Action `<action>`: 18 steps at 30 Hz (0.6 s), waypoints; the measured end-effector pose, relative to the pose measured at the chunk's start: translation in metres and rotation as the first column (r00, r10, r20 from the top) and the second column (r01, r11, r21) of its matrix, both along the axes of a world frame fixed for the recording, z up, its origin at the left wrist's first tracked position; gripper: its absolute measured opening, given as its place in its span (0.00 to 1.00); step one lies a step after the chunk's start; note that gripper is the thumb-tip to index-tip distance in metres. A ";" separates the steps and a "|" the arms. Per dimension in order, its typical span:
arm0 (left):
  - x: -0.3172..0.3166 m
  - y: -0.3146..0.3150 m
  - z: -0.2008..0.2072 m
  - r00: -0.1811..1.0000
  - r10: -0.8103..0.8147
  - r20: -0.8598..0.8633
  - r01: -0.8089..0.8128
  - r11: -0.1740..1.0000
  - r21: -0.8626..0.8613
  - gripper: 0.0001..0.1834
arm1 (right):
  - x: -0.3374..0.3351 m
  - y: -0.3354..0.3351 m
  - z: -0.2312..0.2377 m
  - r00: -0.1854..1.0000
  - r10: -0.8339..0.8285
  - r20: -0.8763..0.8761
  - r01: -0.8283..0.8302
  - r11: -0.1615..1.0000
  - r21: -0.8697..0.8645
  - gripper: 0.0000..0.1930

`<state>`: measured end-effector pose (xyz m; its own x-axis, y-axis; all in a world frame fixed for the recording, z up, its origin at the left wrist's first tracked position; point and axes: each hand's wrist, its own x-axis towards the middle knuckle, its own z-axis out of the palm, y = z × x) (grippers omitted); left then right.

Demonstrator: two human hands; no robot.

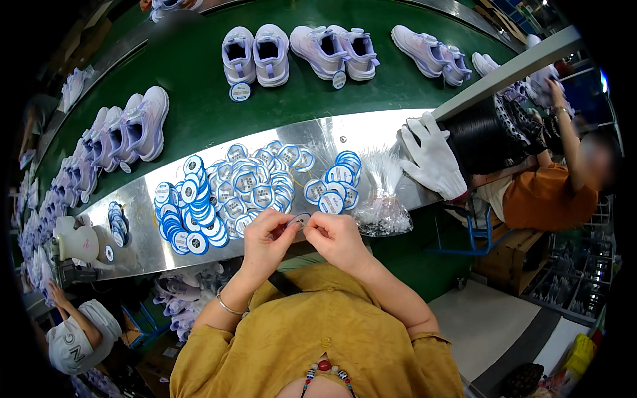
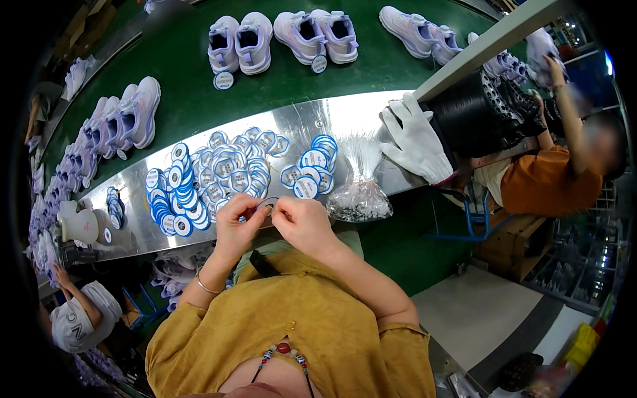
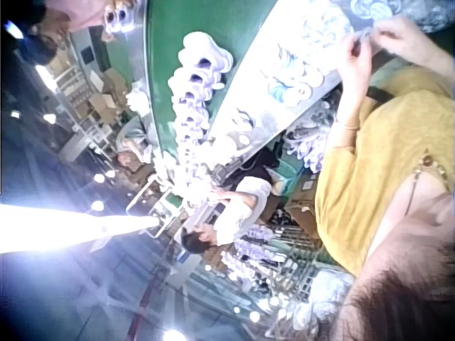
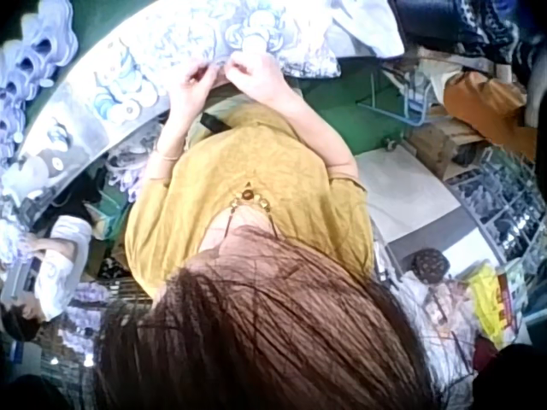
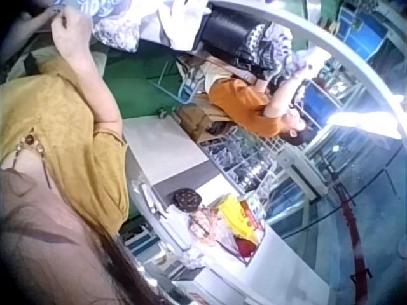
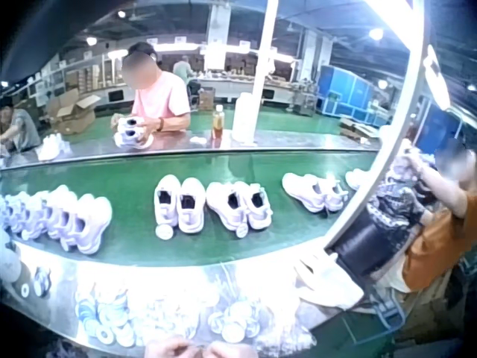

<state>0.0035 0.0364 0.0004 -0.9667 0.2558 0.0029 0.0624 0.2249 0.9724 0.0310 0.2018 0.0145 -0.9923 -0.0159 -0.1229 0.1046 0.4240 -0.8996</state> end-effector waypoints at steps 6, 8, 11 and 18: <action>-0.002 0.000 0.000 0.999 -0.004 0.033 0.003 1.000 0.018 0.04 | -0.004 0.002 0.000 1.000 -0.018 -0.009 0.018 0.999 -0.043 0.06; -0.003 -0.001 0.000 1.000 -0.017 -0.001 0.017 1.000 -0.005 0.04 | -0.004 0.004 -0.001 1.000 -0.010 0.019 0.011 0.998 -0.056 0.06; 0.005 -0.006 -0.004 0.997 -0.003 -0.073 -0.001 0.999 -0.049 0.05 | 0.000 0.000 -0.001 0.999 0.028 -0.028 -0.029 0.999 -0.038 0.06; -0.004 -0.003 -0.007 0.987 -0.009 -0.159 0.004 1.000 -0.030 0.06 | -0.004 -0.003 -0.001 0.998 0.052 -0.035 -0.054 0.997 -0.050 0.05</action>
<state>-0.0009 0.0330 -0.0061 -0.9529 0.2645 0.1484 0.2170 0.2526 0.9429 0.0266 0.1988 0.0136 -0.9934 -0.0742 -0.0873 0.0525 0.3819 -0.9227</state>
